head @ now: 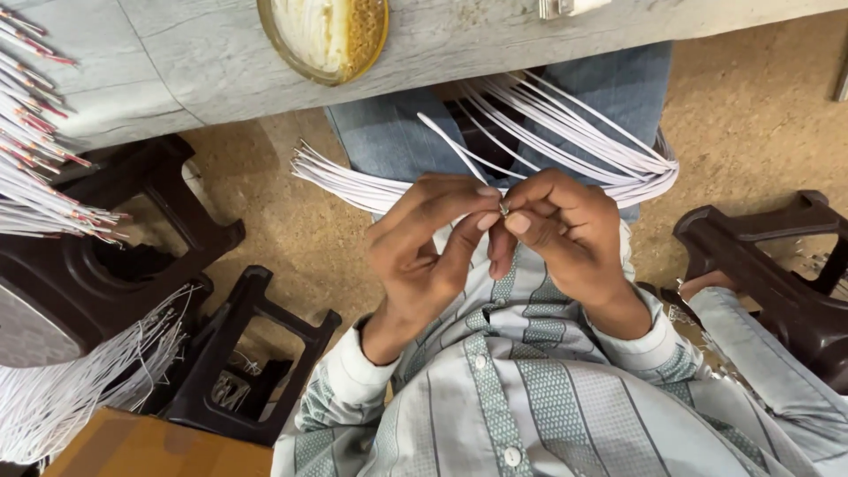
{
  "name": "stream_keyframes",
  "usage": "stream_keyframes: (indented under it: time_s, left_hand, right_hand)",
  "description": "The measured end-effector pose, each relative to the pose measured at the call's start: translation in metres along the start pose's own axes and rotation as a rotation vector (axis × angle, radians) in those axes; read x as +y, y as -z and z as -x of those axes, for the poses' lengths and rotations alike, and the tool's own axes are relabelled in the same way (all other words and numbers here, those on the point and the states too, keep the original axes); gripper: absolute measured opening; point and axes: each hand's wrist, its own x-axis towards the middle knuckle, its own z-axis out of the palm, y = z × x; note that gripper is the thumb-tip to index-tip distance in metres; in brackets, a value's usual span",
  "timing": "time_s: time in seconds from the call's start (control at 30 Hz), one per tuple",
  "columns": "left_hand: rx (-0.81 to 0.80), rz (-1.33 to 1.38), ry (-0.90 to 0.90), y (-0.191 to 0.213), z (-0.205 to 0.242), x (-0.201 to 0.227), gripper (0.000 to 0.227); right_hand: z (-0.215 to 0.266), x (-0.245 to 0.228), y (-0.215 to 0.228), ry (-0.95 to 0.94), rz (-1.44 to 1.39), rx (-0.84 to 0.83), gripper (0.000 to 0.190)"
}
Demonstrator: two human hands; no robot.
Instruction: Soldering wire ends onto USB connectors and trimming wire.
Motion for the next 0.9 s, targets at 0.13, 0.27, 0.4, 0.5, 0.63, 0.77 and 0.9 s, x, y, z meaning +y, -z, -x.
stream_keyframes:
  time_s: [0.13, 0.27, 0.4, 0.5, 0.63, 0.77, 0.9]
  left_hand:
    - [-0.035, 0.084, 0.072, 0.007, -0.007, 0.005, 0.032]
    - [-0.095, 0.077, 0.119, 0.012, -0.009, 0.01, 0.035]
    - [0.011, 0.31, 0.264, 0.003, -0.002, 0.004, 0.036]
    - [0.081, 0.22, 0.082, -0.009, 0.008, -0.006, 0.018]
    - [0.143, -0.097, -0.202, -0.019, 0.001, -0.007, 0.016]
    - [0.264, 0.394, -0.045, -0.024, -0.001, -0.012, 0.023]
    - [0.152, 0.236, 0.003, -0.01, -0.008, -0.006, 0.013]
  right_hand:
    - [0.002, -0.001, 0.004, 0.002, 0.135, 0.003, 0.013]
    - [0.003, -0.003, 0.005, -0.04, 0.226, -0.003, 0.014]
    - [0.003, -0.001, 0.002, -0.013, 0.119, 0.001, 0.013]
    - [0.0, 0.004, -0.005, 0.007, 0.016, 0.005, 0.015]
    - [0.004, 0.01, -0.005, 0.057, 0.128, 0.012, 0.014]
    - [0.002, 0.003, -0.002, 0.124, 0.156, -0.001, 0.015]
    - [-0.019, -0.02, 0.001, 0.461, 0.221, 0.015, 0.017]
